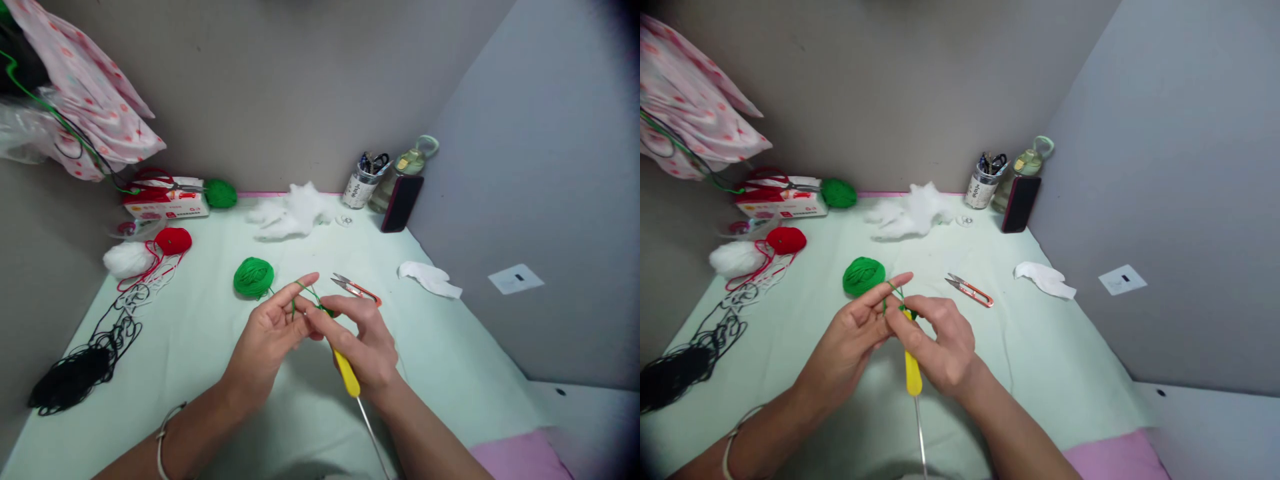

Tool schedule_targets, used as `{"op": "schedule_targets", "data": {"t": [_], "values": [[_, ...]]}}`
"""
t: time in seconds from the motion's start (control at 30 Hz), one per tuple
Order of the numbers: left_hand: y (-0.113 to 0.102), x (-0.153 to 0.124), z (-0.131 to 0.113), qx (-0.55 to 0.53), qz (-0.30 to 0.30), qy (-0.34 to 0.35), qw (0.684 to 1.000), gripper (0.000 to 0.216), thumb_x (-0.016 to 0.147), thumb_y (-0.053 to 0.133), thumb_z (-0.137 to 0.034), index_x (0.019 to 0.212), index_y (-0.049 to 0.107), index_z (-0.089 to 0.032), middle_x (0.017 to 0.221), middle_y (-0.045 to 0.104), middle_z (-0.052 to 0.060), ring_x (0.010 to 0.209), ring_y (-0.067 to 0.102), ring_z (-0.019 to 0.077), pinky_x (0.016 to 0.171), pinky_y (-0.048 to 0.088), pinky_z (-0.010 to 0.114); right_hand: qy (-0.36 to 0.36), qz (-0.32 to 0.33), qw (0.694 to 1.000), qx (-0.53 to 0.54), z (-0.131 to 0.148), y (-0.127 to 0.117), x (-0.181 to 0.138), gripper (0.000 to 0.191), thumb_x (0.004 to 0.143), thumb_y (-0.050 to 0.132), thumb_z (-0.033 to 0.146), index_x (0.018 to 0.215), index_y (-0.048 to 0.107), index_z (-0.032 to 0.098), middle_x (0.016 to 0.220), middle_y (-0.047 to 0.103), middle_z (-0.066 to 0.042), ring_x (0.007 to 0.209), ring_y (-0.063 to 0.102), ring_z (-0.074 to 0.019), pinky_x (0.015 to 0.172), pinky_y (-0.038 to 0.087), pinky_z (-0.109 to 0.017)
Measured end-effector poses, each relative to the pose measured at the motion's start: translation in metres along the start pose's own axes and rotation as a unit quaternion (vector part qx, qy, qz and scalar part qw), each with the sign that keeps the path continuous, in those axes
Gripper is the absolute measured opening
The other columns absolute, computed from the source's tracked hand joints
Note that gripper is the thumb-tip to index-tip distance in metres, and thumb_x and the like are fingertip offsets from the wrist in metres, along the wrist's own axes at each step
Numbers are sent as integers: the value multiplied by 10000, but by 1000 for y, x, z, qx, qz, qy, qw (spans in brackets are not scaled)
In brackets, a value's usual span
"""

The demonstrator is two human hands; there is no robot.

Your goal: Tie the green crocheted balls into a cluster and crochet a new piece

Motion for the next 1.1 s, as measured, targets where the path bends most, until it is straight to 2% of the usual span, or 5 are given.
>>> {"op": "schedule_targets", "data": {"t": [0.13, 0.27, 0.6, 0.9, 1.1], "values": [[1, 4, 3, -60, 35, -67, 995, 371, 837, 763, -260, 1205, 739, -222, 656, 466, -68, 496, 265, 13, 641, 488, 182, 85, -49, 987, 128, -20, -11, 3, 287, 935, 589, 92, 1085, 751, 276, 951, 705, -53, 806, 657, -167, 715, 556, -327], [-2, 4, -10, -38, 35, -38, 998, 288, 820, 766, -237, 1108, 781, -224, 779, 554, -35, 520, 327, 5, 662, 503, 182, 235, -78, 903, 350, -49, -8, 6, 198, 978, 566, 226, 934, 759, 241, 841, 666, -37, 620, 589, -123, 549, 504, -278], [3, 4, -14, 57, 46, 0, 997, 327, 804, 789, -286, 1131, 766, -271, 837, 677, 15, 747, 605, 130, 723, 499, 262, 219, -6, 910, 352, -42, 9, 2, 159, 944, 620, 211, 976, 773, 238, 904, 714, -60, 750, 634, -162, 625, 525, -298], [0, 2, -6, -9, 13, -28, 999, 208, 697, 852, -278, 896, 811, -233, 671, 598, -22, 588, 494, 78, 635, 409, 234, 306, 51, 787, 533, -43, 28, 3, 184, 929, 646, 318, 807, 691, 187, 755, 667, -22, 529, 551, -90, 514, 487, -234], [-10, 3, -15, 78, -17, 16, 997, 224, 771, 813, -318, 992, 804, -282, 814, 655, 7, 793, 566, 132, 736, 438, 236, 199, 20, 906, 373, -37, 1, 9, 181, 982, 539, 193, 959, 719, 202, 876, 707, -66, 726, 641, -157, 620, 539, -301]]}}
Point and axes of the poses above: each hand's wrist, its own x-axis towards the middle knuckle, its own y-axis out of the palm, z = x × y, the point moved 8 cm from there along x, towards the middle knuckle
